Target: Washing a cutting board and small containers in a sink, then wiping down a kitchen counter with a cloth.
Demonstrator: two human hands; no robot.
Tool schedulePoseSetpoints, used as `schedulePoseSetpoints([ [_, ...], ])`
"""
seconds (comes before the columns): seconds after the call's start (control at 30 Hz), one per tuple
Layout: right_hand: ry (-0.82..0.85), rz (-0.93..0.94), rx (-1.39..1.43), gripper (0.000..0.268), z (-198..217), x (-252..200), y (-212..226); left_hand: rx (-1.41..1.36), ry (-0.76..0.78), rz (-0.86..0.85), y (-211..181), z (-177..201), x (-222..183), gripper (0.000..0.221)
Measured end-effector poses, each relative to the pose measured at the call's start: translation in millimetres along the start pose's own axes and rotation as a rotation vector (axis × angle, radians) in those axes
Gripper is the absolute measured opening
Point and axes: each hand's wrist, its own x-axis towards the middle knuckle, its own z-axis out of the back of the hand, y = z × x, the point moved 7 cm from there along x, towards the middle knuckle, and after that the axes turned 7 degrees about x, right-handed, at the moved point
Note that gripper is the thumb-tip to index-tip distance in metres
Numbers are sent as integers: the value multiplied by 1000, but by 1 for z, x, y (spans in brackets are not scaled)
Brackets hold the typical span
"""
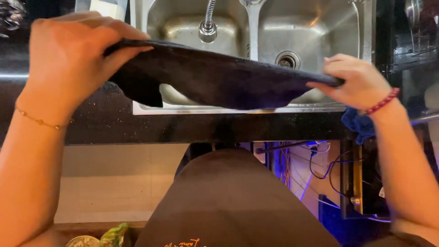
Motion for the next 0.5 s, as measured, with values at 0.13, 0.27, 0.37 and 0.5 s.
schedulePoseSetpoints([
  [0.13,-48,-216,-394,29,18,-81,-41,65,48,72,-6,-2,-21,19],
  [0.27,-50,-254,-440,31,-12,-124,-15,-221,161,115,-51,-80,-74,19],
  [0.37,33,-291,-384,40,-75,-156,-7,-413,262,158,-99,-155,-130,15],
  [0.5,208,-404,-155,42,-174,-222,-11,-587,484,366,-145,-225,-201,13],
])
